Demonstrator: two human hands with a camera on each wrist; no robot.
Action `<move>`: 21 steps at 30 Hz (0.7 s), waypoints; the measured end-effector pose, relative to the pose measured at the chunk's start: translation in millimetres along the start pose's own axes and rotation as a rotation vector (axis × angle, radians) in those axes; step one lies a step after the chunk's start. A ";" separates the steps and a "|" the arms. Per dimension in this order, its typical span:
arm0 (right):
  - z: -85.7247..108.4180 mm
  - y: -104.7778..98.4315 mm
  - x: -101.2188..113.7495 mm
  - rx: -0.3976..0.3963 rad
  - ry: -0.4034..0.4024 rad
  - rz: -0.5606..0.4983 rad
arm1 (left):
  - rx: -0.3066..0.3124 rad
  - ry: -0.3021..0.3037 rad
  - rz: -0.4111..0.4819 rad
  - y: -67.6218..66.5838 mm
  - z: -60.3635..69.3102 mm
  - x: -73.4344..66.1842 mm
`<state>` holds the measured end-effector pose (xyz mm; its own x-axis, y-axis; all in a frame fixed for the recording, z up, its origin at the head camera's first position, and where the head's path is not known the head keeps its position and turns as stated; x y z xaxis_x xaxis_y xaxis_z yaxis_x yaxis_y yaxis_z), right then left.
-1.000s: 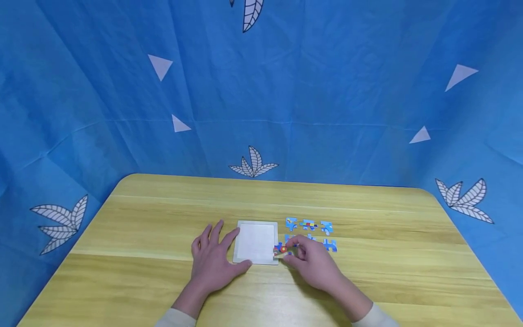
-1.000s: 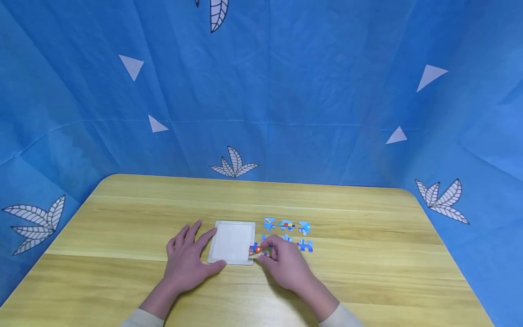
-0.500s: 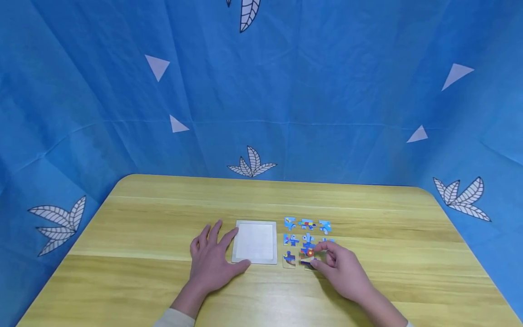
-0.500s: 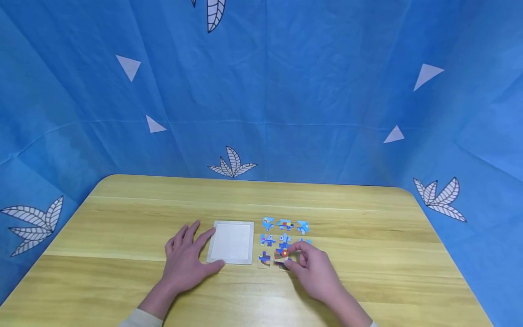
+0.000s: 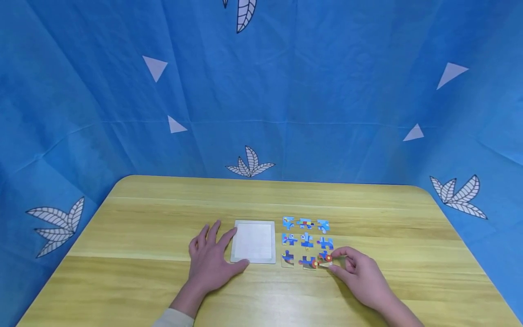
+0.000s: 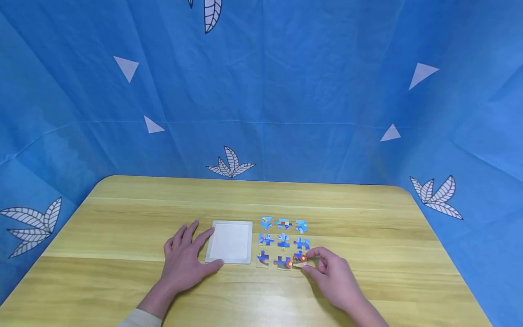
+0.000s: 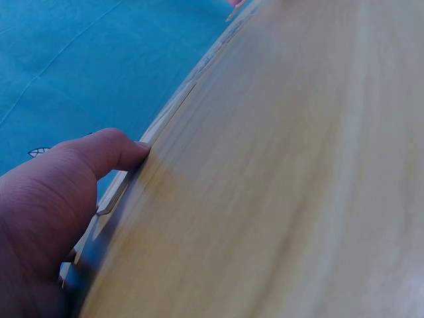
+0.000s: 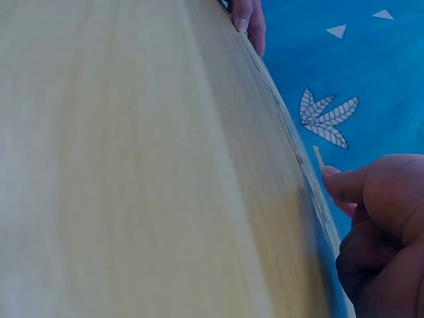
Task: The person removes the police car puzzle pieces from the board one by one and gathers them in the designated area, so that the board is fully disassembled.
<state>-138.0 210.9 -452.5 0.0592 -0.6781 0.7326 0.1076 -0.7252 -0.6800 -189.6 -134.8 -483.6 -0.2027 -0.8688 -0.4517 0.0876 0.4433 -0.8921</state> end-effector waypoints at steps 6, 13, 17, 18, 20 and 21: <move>-0.2 -2.6 -8.4 0.008 0.008 0.033 | -0.002 0.004 0.005 0.9 -1.8 0.2; 0.4 -3.3 -13.1 0.034 0.036 0.065 | -0.001 0.003 0.004 0.9 -2.4 -0.4; 0.0 -3.2 -12.1 0.041 0.033 0.064 | -0.001 0.003 0.002 1.3 -2.9 -0.4; -0.2 -3.0 -12.1 0.044 0.037 0.060 | 0.000 0.002 0.001 1.2 -3.0 -0.3; -0.3 -2.6 -12.2 0.051 0.045 0.051 | 0.000 0.000 0.000 1.0 -2.9 0.1; -0.2 -2.3 -12.2 0.054 0.047 0.049 | 0.001 -0.001 -0.001 0.9 -2.7 0.3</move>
Point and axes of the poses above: each hand's wrist, its own z-axis away from the middle knuckle, its own y-axis out of the palm, x = y × z, the point moved 6 cm from there along -z, towards the middle knuckle, and after that the axes turned 6 degrees about x, right-handed, at the moved point
